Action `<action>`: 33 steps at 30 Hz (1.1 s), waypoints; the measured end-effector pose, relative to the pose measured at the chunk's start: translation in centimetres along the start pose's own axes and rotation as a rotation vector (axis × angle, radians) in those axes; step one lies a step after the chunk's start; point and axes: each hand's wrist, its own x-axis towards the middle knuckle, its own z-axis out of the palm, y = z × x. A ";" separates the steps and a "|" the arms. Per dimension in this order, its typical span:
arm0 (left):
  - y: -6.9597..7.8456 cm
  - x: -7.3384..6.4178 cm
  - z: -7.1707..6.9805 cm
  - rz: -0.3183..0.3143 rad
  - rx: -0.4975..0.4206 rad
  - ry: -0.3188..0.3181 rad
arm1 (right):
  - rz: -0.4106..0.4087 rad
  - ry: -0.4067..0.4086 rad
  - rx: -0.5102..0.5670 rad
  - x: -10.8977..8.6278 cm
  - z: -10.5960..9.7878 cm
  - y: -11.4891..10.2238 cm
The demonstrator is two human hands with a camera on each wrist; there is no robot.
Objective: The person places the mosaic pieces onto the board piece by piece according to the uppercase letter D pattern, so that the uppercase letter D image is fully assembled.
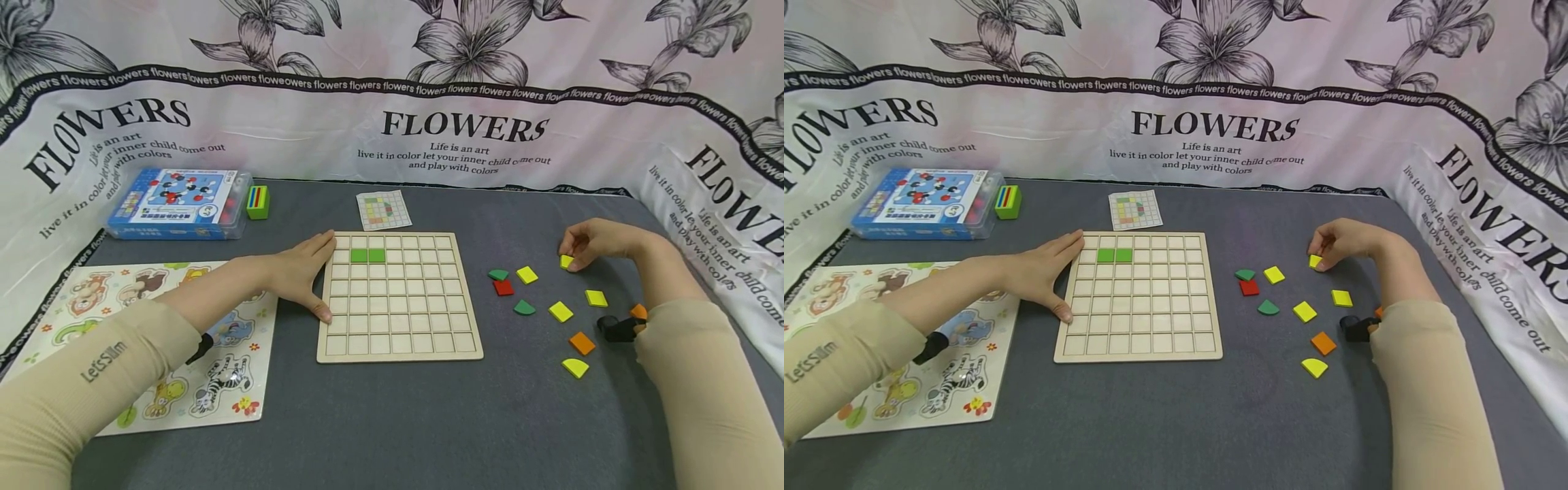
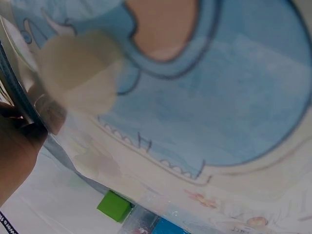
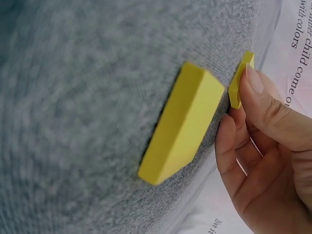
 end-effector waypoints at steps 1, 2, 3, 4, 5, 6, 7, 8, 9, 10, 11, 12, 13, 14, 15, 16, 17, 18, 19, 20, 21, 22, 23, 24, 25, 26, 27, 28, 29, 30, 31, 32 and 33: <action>0.0 0.0 0.0 0.000 0.001 0.000 | 0.003 0.007 -0.002 0.0 0.0 0.0; 0.0 -0.1 0.0 0.000 0.002 0.001 | 0.005 0.014 -0.003 0.0 0.0 0.0; 0.0 -0.1 0.0 0.000 0.003 0.001 | 0.005 0.023 -0.008 0.0 0.1 0.0; 0.0 -0.1 0.0 0.000 0.003 0.002 | 0.004 0.033 -0.009 0.1 0.1 0.1; 0.1 -0.1 0.0 0.000 0.003 0.002 | 0.003 0.043 -0.015 0.1 0.1 0.1; 0.1 -0.1 0.0 0.000 0.003 0.001 | 0.001 0.054 -0.021 0.1 0.1 0.1; 0.0 -0.1 0.0 0.000 0.004 0.001 | 0.001 0.063 -0.024 0.2 0.1 0.1; 0.1 -0.1 0.0 0.002 0.004 0.003 | 0.001 0.069 -0.029 0.2 0.1 0.0; 0.1 -0.1 0.0 0.003 0.004 0.003 | 0.001 0.074 -0.033 0.2 0.1 0.0; 0.1 -0.1 0.0 0.002 0.006 0.002 | 0.002 0.080 -0.038 0.3 0.1 -0.1; 0.1 0.0 0.0 0.005 0.004 0.004 | 0.004 0.087 -0.047 0.3 0.1 -0.2; 0.1 0.0 0.0 0.004 0.005 0.003 | 0.005 0.095 -0.055 0.4 0.1 -0.3; 0.1 0.0 0.0 0.003 0.005 0.003 | 0.009 0.101 -0.056 0.5 0.1 -0.5; 0.1 0.0 0.0 0.007 0.002 0.005 | 0.013 0.108 -0.058 0.5 0.1 -0.7; 0.1 0.0 0.0 0.004 0.003 0.002 | 0.018 0.118 -0.058 0.6 0.1 -0.9; 0.2 0.0 0.0 0.003 0.003 0.001 | 0.019 0.128 -0.058 0.7 0.1 -1.1; 0.2 0.0 -0.1 0.005 0.001 0.001 | 0.018 0.140 -0.058 0.8 0.1 -1.4; 0.2 0.0 -0.1 0.004 0.002 0.000 | 0.015 0.151 -0.055 0.9 0.2 -1.7; 0.2 0.0 -0.1 0.003 0.002 -0.001 | 0.009 0.166 -0.052 1.1 0.2 -2.0; 0.3 0.0 -0.1 0.006 0.000 0.000 | 0.002 0.184 -0.052 1.2 0.2 -2.4; 0.3 0.0 -0.1 0.002 0.003 -0.003 | -0.011 0.204 -0.056 1.4 0.2 -2.7; 0.3 0.0 -0.1 0.005 0.002 -0.001 | -0.024 0.224 -0.057 1.6 0.2 -3.2; 0.3 -0.1 -0.2 0.005 0.002 -0.001 | -0.035 0.243 -0.056 1.7 0.3 -3.6; 0.3 -0.1 -0.2 0.004 0.003 -0.002 | -0.047 0.260 -0.049 1.9 0.3 -4.1; 0.3 -0.1 -0.2 0.003 0.004 -0.003 | -0.059 0.275 -0.039 2.1 0.4 -4.6; 0.3 -0.1 -0.2 0.005 0.003 -0.002 | -0.071 0.285 -0.027 2.2 0.5 -5.1; 0.3 -0.1 -0.3 0.004 0.005 -0.003 | -0.087 0.290 -0.018 2.4 0.5 -5.7; 0.3 -0.1 -0.3 0.006 0.005 -0.003 | -0.101 0.295 -0.004 2.5 0.7 -6.3; 0.3 -0.1 -0.3 0.006 0.005 -0.004 | -0.114 0.297 0.014 2.7 0.8 -6.8; 0.3 -0.2 -0.3 0.005 0.006 -0.005 | -0.131 0.297 0.028 2.9 0.9 -7.5; 0.3 -0.2 -0.3 0.005 0.006 -0.005 | -0.147 0.296 0.040 3.1 1.1 -8.1; 0.3 -0.2 -0.3 0.005 0.005 -0.005 | -0.164 0.294 0.049 3.4 1.3 -8.7; 0.1 -0.1 -0.1 0.002 0.000 -0.002 | -0.178 0.296 0.055 3.6 1.5 -9.3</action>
